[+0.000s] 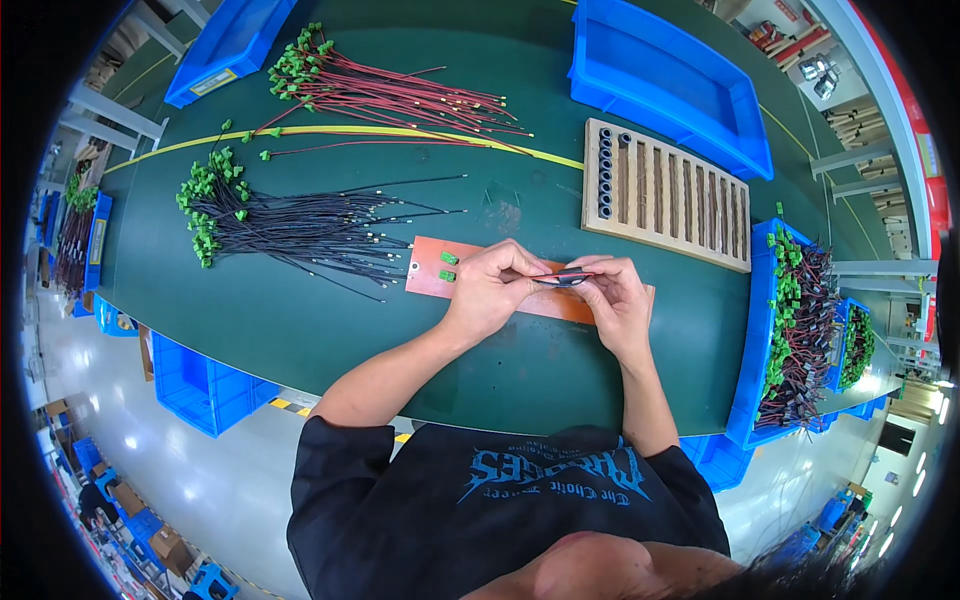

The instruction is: The person assembles wire harnesses by hand at a factory workstation. They pick up black and red wires with green connectors, align them on a copper jig, and secure them with a black cylindrical component. The person repeats this process for multiple wires, placing the finished harnesses into a blue bin.

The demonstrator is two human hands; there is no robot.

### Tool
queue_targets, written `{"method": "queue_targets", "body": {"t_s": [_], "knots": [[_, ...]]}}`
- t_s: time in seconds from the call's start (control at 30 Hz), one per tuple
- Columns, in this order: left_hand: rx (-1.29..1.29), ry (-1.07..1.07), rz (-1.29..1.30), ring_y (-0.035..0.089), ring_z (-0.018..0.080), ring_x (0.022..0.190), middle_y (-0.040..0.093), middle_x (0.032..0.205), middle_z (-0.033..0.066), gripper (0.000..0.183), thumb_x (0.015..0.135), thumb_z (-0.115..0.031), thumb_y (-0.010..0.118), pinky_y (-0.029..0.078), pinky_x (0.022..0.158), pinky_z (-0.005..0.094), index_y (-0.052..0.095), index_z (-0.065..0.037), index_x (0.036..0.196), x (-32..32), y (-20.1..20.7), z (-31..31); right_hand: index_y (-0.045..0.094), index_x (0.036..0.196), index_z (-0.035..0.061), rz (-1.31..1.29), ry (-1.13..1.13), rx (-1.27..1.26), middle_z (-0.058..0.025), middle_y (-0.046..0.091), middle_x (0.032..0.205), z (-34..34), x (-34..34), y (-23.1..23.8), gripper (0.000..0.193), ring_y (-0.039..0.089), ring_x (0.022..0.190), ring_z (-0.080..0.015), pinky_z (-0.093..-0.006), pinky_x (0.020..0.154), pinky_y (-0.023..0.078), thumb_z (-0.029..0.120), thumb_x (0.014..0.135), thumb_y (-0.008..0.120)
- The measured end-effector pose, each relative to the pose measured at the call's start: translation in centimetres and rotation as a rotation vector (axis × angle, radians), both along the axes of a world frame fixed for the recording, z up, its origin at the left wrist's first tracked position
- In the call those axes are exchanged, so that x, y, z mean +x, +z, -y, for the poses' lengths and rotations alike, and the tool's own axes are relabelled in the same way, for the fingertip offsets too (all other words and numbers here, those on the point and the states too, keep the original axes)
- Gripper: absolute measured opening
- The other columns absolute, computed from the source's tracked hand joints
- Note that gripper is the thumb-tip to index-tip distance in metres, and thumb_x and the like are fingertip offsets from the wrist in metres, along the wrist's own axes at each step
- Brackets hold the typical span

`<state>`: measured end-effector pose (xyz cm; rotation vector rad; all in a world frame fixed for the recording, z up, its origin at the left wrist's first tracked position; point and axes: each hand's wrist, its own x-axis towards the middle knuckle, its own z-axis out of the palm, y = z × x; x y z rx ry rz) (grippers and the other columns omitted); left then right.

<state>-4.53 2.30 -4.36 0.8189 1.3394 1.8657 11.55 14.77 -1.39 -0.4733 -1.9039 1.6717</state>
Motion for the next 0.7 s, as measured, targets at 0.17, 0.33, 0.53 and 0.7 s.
{"method": "queue_targets", "body": {"t_s": [0.17,0.33,0.53,0.7], "knots": [[-0.011,-0.090,-0.094,0.073,0.0160,0.090,0.073,0.096,0.0124,0.008,0.086,0.006,0.077,0.063,0.079,0.0291,0.070,0.003,0.088,-0.3,0.0,0.1,0.053,0.114,-0.0021,0.044,-0.047,-0.078,-0.0143,0.067,0.112,0.0,0.3,-0.5,0.019,0.070,0.102,-0.0184,-0.0319,0.091,0.059,-0.007,0.099,0.062],[0.028,-0.119,-0.246,0.073,0.0167,0.088,0.074,0.096,0.0129,0.008,0.084,0.005,0.078,0.062,0.077,0.0309,0.072,0.002,0.089,-0.6,0.6,0.2,0.054,0.114,-0.0021,0.098,-0.044,-0.060,-0.0118,0.067,0.111,-0.3,0.5,-0.4,0.018,0.070,0.099,-0.0167,-0.0297,0.092,0.058,-0.004,0.099,0.064],[-0.003,-0.054,-0.287,0.073,0.0162,0.087,0.073,0.095,0.0122,0.008,0.082,0.007,0.078,0.060,0.075,0.0306,0.071,0.002,0.084,-0.4,0.4,0.3,0.054,0.115,-0.0018,0.036,-0.046,-0.099,-0.0123,0.067,0.113,0.0,0.5,-1.0,0.019,0.069,0.101,-0.0175,-0.0304,0.092,0.057,-0.005,0.099,0.064],[0.007,-0.049,-0.199,0.071,0.0146,0.089,0.071,0.097,0.0125,0.010,0.084,0.008,0.078,0.060,0.077,0.0279,0.069,0.003,0.083,-0.4,0.1,0.4,0.053,0.120,-0.0019,0.022,-0.010,-0.165,-0.0130,0.066,0.115,0.0,0.5,-0.1,0.024,0.068,0.107,-0.0183,-0.0308,0.096,0.056,-0.006,0.099,0.064]]}}
